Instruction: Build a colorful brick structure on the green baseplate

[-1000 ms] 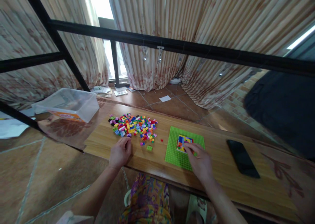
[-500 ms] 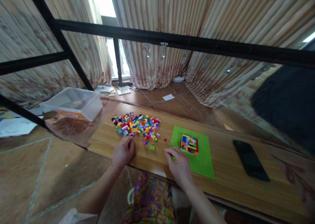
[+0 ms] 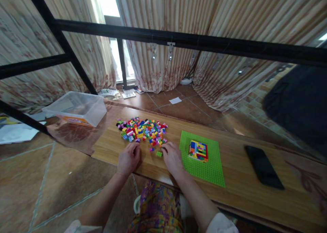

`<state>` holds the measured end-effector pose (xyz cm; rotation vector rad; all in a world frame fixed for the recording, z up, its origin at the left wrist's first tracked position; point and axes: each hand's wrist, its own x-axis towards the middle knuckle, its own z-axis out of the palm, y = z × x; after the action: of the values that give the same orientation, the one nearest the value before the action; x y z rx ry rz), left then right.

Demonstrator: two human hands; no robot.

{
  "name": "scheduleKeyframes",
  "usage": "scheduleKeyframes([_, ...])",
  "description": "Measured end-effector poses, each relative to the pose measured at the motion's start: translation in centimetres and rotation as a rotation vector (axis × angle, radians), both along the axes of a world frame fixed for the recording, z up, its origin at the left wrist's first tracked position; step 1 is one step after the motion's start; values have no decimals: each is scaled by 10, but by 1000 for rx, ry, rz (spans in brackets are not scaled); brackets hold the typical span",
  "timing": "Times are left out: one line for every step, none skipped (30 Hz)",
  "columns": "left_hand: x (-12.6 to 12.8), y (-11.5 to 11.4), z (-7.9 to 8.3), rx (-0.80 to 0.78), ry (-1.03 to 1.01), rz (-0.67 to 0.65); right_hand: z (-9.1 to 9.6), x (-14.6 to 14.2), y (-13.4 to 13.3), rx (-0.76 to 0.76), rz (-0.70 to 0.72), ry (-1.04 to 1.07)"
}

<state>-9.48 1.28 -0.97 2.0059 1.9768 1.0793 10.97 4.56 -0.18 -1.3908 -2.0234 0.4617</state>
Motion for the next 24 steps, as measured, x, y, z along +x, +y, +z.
scheduleKeyframes([0,0,0,-3,1,0,0,0,-1,4,0,7])
scheduleKeyframes([0,0,1,-5,3,1,1,1,-2,8,0,17])
scheduleKeyframes([0,0,1,-6,5,3,2,3,-5,9,0,28])
scheduleKeyframes([0,0,1,-5,7,6,3,5,-8,9,0,40])
scheduleKeyframes([0,0,1,-3,8,9,5,9,-12,11,-3,52])
scheduleKeyframes([0,1,1,-1,9,12,6,13,-17,15,-7,65])
scheduleKeyframes([0,1,1,2,9,13,8,18,-23,23,-15,78])
scheduleKeyframes([0,1,1,4,9,11,9,24,-29,35,-30,90])
scheduleKeyframes([0,1,1,5,8,9,9,31,-37,49,-47,98])
scheduleKeyframes([0,1,0,6,8,6,10,39,-44,64,-68,101])
scheduleKeyframes([0,1,0,7,7,4,10,48,-51,81,-95,102])
scheduleKeyframes([0,1,0,8,6,3,9,57,-57,97,-126,103])
scheduleKeyframes([0,1,0,9,6,4,9,66,-62,111,-150,99])
scheduleKeyframes([0,1,0,10,7,6,8,75,-66,129,-181,90])
scheduleKeyframes([0,2,0,11,9,11,7,84,-69,150,-215,76])
scheduleKeyframes([0,2,0,12,12,15,6,91,-71,170,-248,59])
scheduleKeyframes([0,2,0,12,14,19,5,98,-71,189,-279,44])
scheduleKeyframes([0,2,1,10,15,20,5,104,-71,205,-306,33])
scheduleKeyframes([0,2,1,8,15,20,5,108,-69,216,-327,26])
scheduleKeyframes([0,2,1,6,16,20,5,111,-67,226,-343,21])
scheduleKeyframes([0,2,2,3,17,21,6,113,-65,232,-355,18])
scheduleKeyframes([1,2,3,1,18,22,7,114,-62,236,-361,17])
scheduleKeyframes([1,2,3,0,21,24,8,115,-60,239,-363,15])
scheduleKeyframes([1,2,4,0,24,26,9,115,-57,240,-362,14])
